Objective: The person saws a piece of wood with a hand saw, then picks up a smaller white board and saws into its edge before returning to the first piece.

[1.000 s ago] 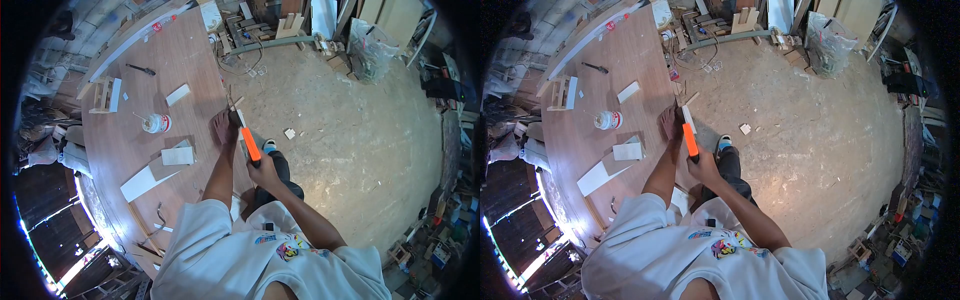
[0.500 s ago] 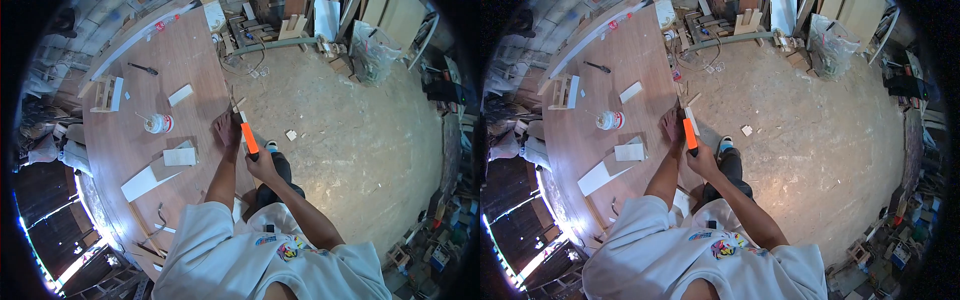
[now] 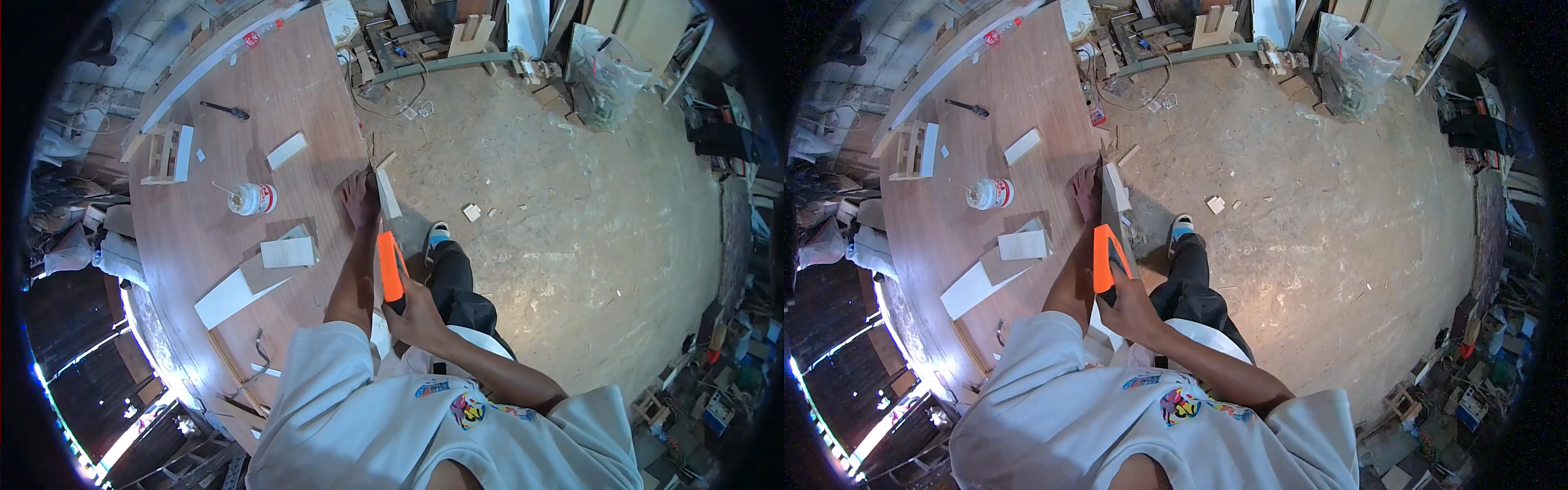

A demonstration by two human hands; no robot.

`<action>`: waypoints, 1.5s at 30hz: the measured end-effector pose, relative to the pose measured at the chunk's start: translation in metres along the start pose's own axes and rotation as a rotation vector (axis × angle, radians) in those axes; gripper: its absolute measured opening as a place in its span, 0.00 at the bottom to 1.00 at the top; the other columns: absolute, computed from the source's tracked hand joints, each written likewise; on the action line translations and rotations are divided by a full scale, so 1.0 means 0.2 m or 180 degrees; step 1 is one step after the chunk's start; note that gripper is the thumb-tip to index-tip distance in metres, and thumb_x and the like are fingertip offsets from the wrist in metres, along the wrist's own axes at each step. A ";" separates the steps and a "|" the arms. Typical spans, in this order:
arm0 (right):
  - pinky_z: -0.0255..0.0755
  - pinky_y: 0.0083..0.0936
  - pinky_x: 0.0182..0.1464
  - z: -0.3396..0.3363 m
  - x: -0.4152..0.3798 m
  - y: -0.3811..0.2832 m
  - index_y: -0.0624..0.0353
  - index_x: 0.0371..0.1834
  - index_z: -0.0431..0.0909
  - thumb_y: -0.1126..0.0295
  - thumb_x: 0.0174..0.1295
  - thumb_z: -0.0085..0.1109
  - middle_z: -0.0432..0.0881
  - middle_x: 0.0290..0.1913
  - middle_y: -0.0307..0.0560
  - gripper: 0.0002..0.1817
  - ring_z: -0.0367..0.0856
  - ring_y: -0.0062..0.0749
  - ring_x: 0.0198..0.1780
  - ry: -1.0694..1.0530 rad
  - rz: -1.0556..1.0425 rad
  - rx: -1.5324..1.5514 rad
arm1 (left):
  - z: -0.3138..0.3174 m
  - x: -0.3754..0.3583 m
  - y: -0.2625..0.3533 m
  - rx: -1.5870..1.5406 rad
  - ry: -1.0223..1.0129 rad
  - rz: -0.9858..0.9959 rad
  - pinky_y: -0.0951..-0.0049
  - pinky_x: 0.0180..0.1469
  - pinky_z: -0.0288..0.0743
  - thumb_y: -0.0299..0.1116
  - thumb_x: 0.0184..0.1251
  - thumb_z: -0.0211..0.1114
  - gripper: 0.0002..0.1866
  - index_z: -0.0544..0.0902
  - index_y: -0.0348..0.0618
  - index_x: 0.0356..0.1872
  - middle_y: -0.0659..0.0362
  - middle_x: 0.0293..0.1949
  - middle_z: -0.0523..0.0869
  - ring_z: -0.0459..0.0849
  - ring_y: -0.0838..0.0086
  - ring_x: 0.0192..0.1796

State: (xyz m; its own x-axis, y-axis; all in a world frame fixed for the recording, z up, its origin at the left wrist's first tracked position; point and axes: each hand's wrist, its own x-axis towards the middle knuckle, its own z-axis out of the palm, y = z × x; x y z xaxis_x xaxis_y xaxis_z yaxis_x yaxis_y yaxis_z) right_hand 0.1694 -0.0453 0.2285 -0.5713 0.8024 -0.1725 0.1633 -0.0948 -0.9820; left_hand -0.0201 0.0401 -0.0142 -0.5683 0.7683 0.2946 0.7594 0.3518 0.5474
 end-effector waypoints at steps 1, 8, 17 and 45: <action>0.73 0.33 0.38 -0.01 0.00 -0.01 0.66 0.57 0.67 0.80 0.50 0.57 0.78 0.31 0.62 0.27 0.82 0.52 0.35 -0.0046 0.0314 0.0040 | -0.01 0.01 0.00 -0.0110 -0.0069 -0.0019 0.58 0.59 0.62 0.38 0.63 0.54 0.13 0.78 0.46 0.45 0.57 0.48 0.78 0.72 0.62 0.56; 0.69 0.26 0.38 -0.15 -0.04 -0.08 0.66 0.44 0.71 0.81 0.51 0.54 0.73 0.26 0.48 0.15 0.75 0.33 0.31 0.0320 0.0351 0.0145 | -0.06 -0.04 0.10 0.0283 -0.0041 0.0297 0.62 0.59 0.61 0.36 0.59 0.55 0.13 0.78 0.47 0.44 0.59 0.46 0.79 0.74 0.64 0.54; 0.67 0.24 0.34 -0.09 0.24 0.07 0.66 0.37 0.69 0.80 0.50 0.53 0.69 0.23 0.43 0.10 0.70 0.23 0.28 0.0052 0.0546 -0.0223 | 0.00 -0.06 0.05 0.0168 0.0453 -0.0011 0.62 0.57 0.62 0.30 0.56 0.56 0.13 0.78 0.49 0.43 0.61 0.46 0.79 0.74 0.65 0.54; 0.68 0.26 0.32 0.01 0.37 0.29 0.67 0.30 0.71 0.78 0.50 0.59 0.72 0.21 0.50 0.07 0.71 0.27 0.26 0.0445 0.0496 -0.0482 | -0.02 -0.09 0.04 0.0080 0.0240 0.0311 0.60 0.58 0.60 0.32 0.56 0.57 0.17 0.76 0.46 0.48 0.58 0.51 0.76 0.71 0.62 0.57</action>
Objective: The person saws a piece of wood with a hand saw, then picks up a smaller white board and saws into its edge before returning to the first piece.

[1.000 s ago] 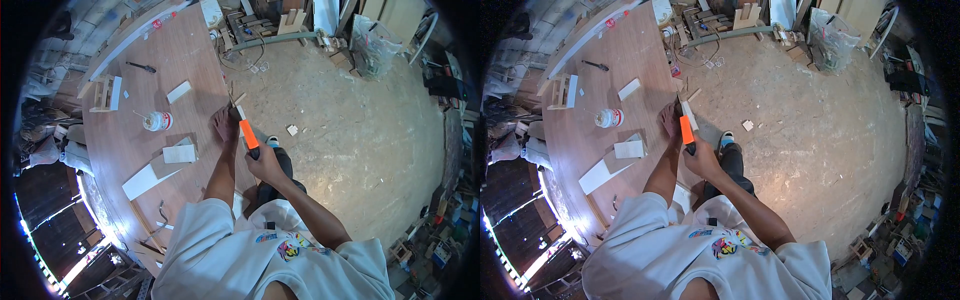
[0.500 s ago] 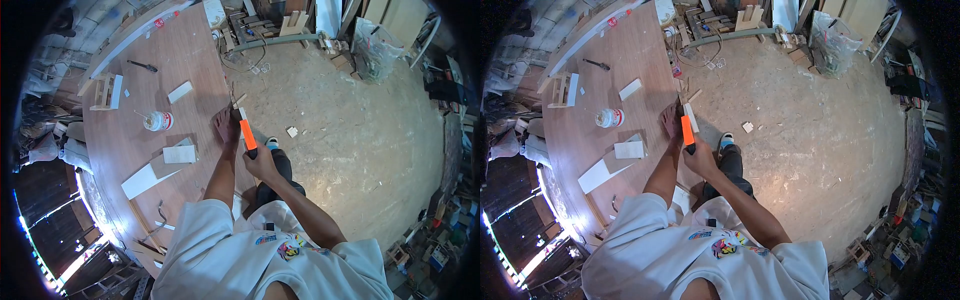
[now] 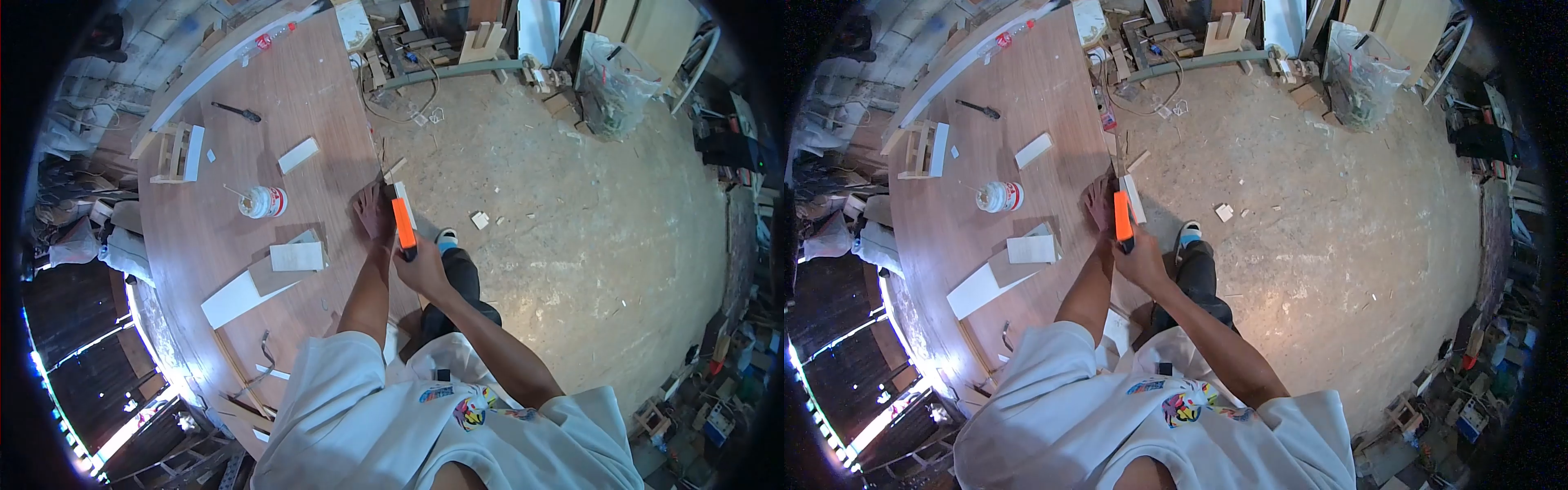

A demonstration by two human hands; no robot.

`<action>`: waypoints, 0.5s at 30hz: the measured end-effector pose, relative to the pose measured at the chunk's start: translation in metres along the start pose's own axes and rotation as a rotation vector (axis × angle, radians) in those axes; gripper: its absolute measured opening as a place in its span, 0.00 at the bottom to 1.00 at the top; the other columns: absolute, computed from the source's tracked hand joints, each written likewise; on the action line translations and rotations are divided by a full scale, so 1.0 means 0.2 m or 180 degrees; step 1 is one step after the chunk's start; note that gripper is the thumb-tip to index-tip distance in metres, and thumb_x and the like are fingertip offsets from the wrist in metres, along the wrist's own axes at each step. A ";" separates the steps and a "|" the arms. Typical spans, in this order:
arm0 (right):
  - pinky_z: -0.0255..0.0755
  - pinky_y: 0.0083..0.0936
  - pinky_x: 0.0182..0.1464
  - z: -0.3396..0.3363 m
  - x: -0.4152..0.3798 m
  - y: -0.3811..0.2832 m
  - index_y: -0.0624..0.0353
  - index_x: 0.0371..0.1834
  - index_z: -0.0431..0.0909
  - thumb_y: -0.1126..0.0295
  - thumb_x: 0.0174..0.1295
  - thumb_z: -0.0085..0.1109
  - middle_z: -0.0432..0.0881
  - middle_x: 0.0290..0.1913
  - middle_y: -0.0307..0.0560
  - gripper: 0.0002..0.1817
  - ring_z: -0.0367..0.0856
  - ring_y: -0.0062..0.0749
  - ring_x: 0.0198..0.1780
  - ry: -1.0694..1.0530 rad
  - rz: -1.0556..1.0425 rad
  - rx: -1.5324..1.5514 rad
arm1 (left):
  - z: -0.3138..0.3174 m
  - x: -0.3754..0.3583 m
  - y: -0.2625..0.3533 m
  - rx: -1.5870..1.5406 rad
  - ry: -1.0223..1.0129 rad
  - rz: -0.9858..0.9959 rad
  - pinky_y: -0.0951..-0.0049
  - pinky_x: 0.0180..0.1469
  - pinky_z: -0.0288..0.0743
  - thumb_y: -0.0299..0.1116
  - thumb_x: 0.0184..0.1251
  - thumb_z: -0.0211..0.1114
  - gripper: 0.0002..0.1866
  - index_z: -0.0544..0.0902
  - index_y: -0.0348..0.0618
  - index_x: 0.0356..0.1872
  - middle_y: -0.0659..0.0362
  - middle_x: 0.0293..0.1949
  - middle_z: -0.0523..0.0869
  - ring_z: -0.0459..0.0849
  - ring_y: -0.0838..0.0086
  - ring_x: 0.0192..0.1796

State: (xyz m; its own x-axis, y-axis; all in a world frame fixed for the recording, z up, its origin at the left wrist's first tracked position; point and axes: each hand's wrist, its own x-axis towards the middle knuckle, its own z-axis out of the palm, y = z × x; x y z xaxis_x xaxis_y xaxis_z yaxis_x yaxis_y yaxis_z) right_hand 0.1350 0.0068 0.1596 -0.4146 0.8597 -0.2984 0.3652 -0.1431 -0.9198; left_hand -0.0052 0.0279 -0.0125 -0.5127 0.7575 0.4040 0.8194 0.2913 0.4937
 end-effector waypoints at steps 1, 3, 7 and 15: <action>0.68 0.26 0.32 -0.01 -0.09 0.02 0.67 0.29 0.71 0.78 0.50 0.60 0.72 0.21 0.50 0.07 0.71 0.26 0.26 0.0069 -0.0168 0.0075 | -0.01 0.01 0.02 -0.0008 0.0006 -0.0014 0.60 0.58 0.60 0.32 0.56 0.57 0.17 0.76 0.46 0.48 0.58 0.51 0.76 0.71 0.62 0.57; 0.68 0.26 0.31 -0.08 -0.30 -0.02 0.66 0.28 0.71 0.78 0.50 0.60 0.72 0.21 0.49 0.07 0.71 0.26 0.26 0.0114 -0.0304 0.0206 | -0.03 0.04 0.04 0.0105 -0.0355 -0.0293 0.59 0.59 0.59 0.32 0.56 0.56 0.18 0.75 0.46 0.49 0.57 0.50 0.76 0.70 0.61 0.57; 0.71 0.33 0.33 -0.12 -0.36 -0.01 0.65 0.30 0.72 0.79 0.49 0.58 0.74 0.23 0.57 0.06 0.79 0.49 0.28 0.0102 -0.0204 0.0353 | -0.01 0.03 0.02 -0.0047 -0.0692 -0.0232 0.59 0.62 0.58 0.39 0.63 0.53 0.15 0.76 0.47 0.49 0.56 0.52 0.77 0.70 0.59 0.59; 0.70 0.29 0.32 0.01 -0.04 0.07 0.65 0.26 0.71 0.77 0.47 0.59 0.74 0.22 0.53 0.06 0.76 0.40 0.24 0.0114 -0.0117 -0.0323 | 0.02 0.00 -0.02 0.0092 -0.0440 -0.0324 0.61 0.61 0.58 0.35 0.56 0.58 0.16 0.77 0.45 0.46 0.58 0.49 0.76 0.69 0.62 0.57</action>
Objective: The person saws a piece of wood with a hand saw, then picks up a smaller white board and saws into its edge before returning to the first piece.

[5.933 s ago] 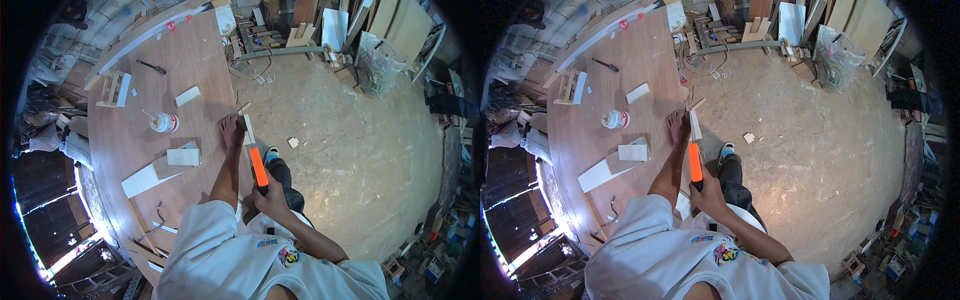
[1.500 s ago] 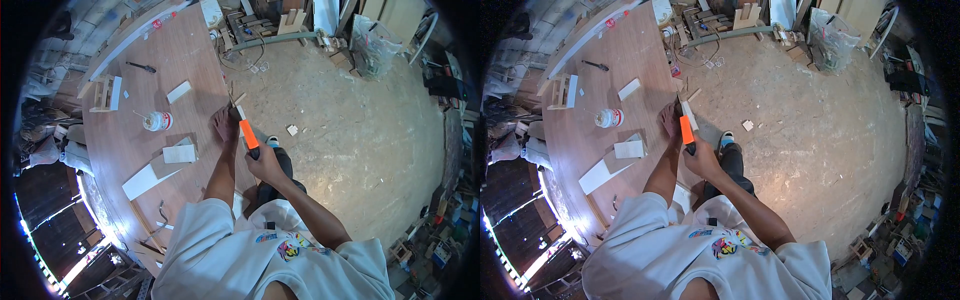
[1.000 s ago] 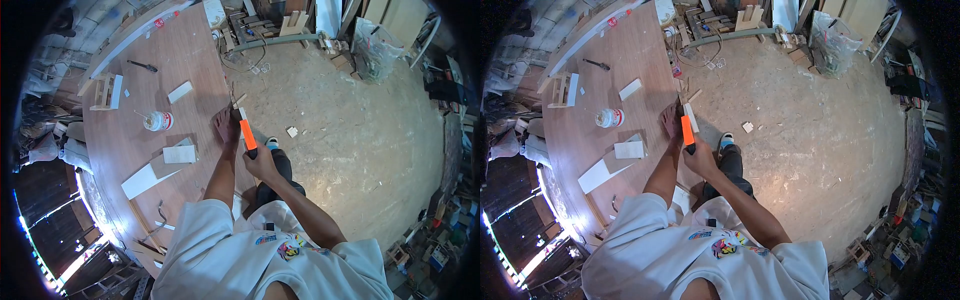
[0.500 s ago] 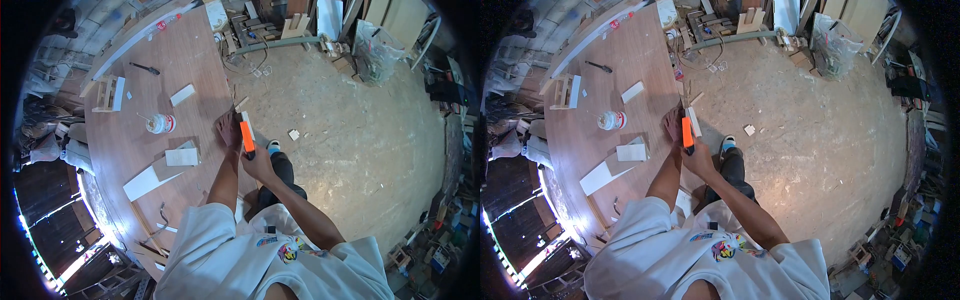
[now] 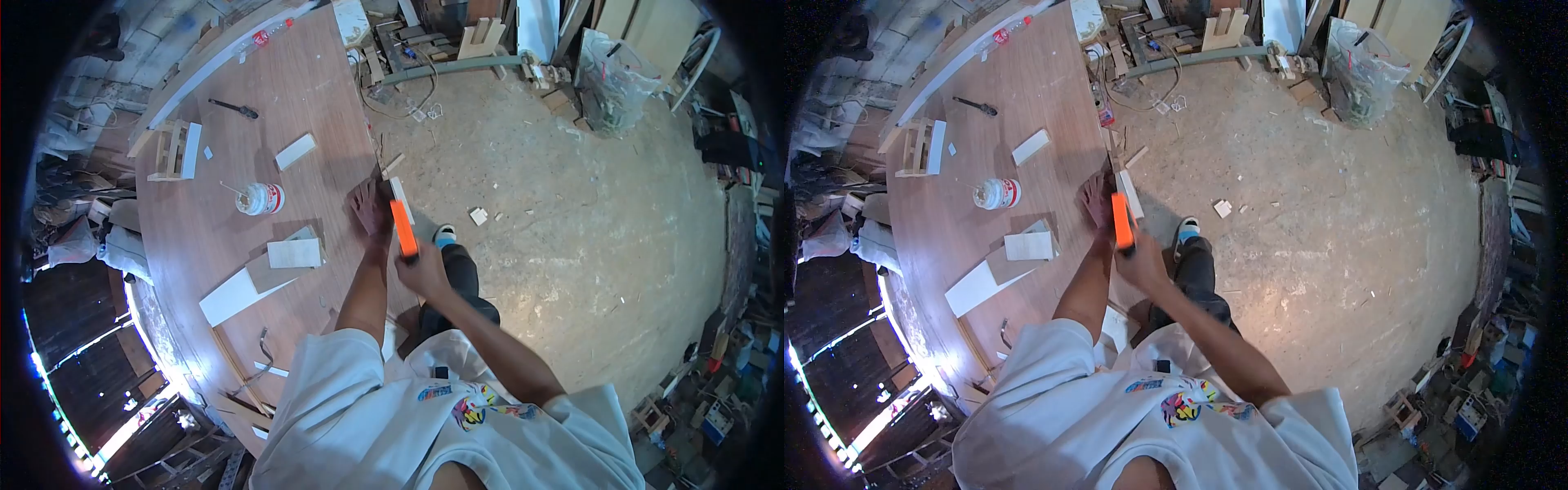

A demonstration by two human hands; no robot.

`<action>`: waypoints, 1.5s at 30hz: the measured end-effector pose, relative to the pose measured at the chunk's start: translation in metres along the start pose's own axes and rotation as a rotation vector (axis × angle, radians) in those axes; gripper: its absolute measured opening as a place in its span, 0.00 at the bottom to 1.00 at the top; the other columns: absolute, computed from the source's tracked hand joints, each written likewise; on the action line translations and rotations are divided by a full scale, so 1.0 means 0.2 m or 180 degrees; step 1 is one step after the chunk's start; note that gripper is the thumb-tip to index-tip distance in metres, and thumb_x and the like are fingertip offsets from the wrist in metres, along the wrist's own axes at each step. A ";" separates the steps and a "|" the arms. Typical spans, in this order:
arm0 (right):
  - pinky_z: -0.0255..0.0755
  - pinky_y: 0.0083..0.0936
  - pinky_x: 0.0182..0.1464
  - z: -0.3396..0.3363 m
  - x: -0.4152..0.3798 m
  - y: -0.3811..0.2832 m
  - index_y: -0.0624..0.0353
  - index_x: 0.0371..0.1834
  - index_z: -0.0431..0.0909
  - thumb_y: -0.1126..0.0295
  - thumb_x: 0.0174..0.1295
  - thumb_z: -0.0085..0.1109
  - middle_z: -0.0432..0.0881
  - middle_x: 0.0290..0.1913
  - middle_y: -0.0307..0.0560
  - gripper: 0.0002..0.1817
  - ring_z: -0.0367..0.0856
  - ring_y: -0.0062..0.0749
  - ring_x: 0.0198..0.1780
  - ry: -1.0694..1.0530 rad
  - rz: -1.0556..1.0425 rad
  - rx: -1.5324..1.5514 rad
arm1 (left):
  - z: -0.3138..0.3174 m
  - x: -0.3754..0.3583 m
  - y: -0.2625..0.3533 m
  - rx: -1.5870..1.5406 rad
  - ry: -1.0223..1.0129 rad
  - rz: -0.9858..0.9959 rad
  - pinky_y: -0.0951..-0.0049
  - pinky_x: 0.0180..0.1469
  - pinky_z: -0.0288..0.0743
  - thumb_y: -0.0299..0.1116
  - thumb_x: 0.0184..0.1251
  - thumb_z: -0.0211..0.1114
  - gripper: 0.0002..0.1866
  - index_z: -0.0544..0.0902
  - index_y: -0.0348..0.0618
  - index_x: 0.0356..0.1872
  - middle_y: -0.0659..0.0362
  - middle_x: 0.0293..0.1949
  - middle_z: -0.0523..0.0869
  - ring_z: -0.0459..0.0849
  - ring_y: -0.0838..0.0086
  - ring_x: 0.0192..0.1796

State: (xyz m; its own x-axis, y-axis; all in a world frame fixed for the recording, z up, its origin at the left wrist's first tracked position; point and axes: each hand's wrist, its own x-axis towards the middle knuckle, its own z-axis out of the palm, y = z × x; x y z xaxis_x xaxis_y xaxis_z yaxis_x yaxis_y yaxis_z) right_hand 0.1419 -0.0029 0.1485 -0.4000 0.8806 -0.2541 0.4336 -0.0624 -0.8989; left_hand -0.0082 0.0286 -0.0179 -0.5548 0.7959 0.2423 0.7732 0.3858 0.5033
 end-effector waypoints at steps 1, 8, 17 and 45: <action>0.70 0.28 0.32 -0.05 -0.11 -0.03 0.64 0.26 0.71 0.78 0.46 0.59 0.74 0.22 0.51 0.06 0.76 0.38 0.25 0.0049 -0.0095 0.0161 | 0.01 0.02 0.00 -0.0014 0.0254 0.0159 0.62 0.61 0.58 0.35 0.55 0.59 0.16 0.77 0.45 0.46 0.58 0.49 0.76 0.69 0.63 0.57; 0.71 0.33 0.30 -0.12 -0.20 0.10 0.64 0.27 0.73 0.77 0.47 0.60 0.75 0.21 0.55 0.06 0.77 0.41 0.24 -0.0013 -0.0040 0.0620 | -0.06 0.04 0.09 -0.0269 -0.0185 0.0024 0.60 0.63 0.56 0.37 0.61 0.55 0.14 0.77 0.44 0.45 0.54 0.50 0.77 0.71 0.59 0.57; 0.69 0.26 0.31 -0.15 -0.29 -0.07 0.64 0.27 0.71 0.79 0.48 0.57 0.72 0.20 0.48 0.05 0.75 0.30 0.25 -0.0015 -0.0271 0.0326 | -0.05 0.04 0.06 -0.0422 0.0186 -0.0153 0.59 0.63 0.56 0.36 0.57 0.55 0.15 0.78 0.45 0.46 0.58 0.50 0.77 0.70 0.62 0.58; 0.69 0.28 0.31 0.00 0.02 -0.04 0.66 0.27 0.70 0.77 0.47 0.59 0.73 0.22 0.52 0.07 0.76 0.37 0.25 0.0202 -0.0152 0.0191 | -0.06 0.01 0.08 -0.0022 0.0037 0.0088 0.61 0.61 0.57 0.38 0.57 0.55 0.15 0.77 0.46 0.45 0.58 0.50 0.76 0.70 0.62 0.57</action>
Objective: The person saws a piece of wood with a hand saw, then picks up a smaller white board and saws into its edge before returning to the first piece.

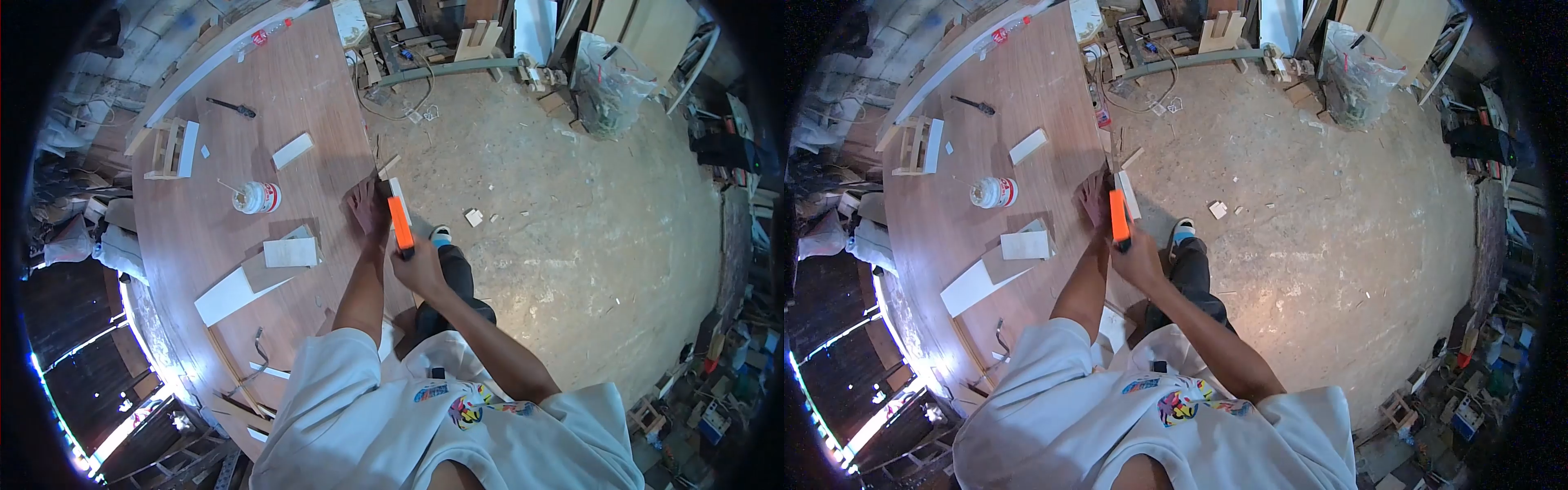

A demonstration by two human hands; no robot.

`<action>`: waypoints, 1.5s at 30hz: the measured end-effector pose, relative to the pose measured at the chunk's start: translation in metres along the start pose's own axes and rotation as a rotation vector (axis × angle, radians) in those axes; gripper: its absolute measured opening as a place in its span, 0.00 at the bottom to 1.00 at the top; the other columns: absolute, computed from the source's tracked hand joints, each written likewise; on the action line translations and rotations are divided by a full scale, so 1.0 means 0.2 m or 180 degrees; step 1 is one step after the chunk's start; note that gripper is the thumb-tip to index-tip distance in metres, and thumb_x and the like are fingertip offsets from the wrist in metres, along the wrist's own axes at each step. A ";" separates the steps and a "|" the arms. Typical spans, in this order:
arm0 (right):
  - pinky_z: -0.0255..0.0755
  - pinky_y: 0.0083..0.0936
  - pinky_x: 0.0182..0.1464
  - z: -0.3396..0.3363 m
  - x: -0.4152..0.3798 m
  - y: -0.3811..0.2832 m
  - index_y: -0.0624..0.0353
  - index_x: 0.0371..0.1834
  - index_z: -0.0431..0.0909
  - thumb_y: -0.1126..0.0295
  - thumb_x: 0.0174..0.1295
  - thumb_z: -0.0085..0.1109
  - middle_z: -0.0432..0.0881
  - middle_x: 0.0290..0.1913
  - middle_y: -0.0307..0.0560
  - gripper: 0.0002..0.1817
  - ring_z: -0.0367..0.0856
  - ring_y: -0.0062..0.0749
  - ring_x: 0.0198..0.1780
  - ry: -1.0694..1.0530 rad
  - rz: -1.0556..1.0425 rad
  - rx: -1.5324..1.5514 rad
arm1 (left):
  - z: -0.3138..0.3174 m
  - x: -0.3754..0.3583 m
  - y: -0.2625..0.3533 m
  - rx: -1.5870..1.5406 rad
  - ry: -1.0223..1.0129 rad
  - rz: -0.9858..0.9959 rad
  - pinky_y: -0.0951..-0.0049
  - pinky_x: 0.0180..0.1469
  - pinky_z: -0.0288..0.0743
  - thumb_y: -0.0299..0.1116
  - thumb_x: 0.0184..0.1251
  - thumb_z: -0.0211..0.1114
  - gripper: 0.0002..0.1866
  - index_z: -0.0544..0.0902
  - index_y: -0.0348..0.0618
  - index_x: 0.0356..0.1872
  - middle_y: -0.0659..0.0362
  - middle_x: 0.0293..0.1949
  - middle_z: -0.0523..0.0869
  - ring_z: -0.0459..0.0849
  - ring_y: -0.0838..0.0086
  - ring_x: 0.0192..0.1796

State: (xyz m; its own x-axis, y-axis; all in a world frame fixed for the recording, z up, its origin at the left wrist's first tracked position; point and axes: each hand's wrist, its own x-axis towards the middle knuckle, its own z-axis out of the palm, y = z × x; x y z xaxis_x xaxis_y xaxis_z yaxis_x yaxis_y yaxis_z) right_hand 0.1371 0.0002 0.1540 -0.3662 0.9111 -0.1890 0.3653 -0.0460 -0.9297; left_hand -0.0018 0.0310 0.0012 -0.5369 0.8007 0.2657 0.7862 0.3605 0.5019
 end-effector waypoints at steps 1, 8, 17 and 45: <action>0.70 0.28 0.32 -0.05 -0.10 -0.02 0.65 0.27 0.71 0.78 0.47 0.59 0.73 0.21 0.52 0.06 0.77 0.40 0.26 -0.0148 0.0059 0.0021 | 0.01 0.01 0.01 -0.0024 0.0043 -0.0032 0.61 0.61 0.57 0.39 0.58 0.55 0.15 0.77 0.46 0.45 0.58 0.50 0.76 0.70 0.62 0.57; 0.68 0.27 0.30 -0.17 -0.27 -0.01 0.63 0.25 0.70 0.79 0.48 0.58 0.72 0.20 0.46 0.05 0.73 0.25 0.24 -0.0087 0.0111 0.0266 | 0.01 0.01 0.02 -0.0151 -0.0222 -0.0062 0.60 0.59 0.58 0.38 0.58 0.56 0.15 0.77 0.46 0.44 0.57 0.50 0.76 0.70 0.63 0.57; 0.69 0.28 0.30 -0.14 -0.24 -0.08 0.65 0.25 0.69 0.79 0.48 0.57 0.74 0.21 0.51 0.06 0.76 0.33 0.24 -0.0205 0.0033 0.0100 | 0.01 0.01 0.02 -0.0023 0.0125 -0.0091 0.58 0.58 0.60 0.34 0.60 0.54 0.13 0.78 0.45 0.45 0.58 0.48 0.77 0.71 0.61 0.56; 0.69 0.31 0.31 0.07 0.17 0.09 0.65 0.27 0.71 0.77 0.50 0.58 0.73 0.22 0.53 0.05 0.74 0.29 0.25 -0.0224 0.0039 0.0173 | 0.06 -0.03 -0.07 0.0142 -0.0276 -0.0468 0.58 0.63 0.58 0.37 0.62 0.52 0.16 0.77 0.43 0.49 0.57 0.50 0.77 0.70 0.62 0.59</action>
State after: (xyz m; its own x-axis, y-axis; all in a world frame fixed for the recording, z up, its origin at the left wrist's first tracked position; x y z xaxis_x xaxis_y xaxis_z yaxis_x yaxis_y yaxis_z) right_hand 0.1187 0.0255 0.1268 -0.4219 0.8794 -0.2205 0.3240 -0.0809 -0.9426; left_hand -0.0059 0.0276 -0.0171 -0.6203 0.7753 0.1192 0.7148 0.4962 0.4927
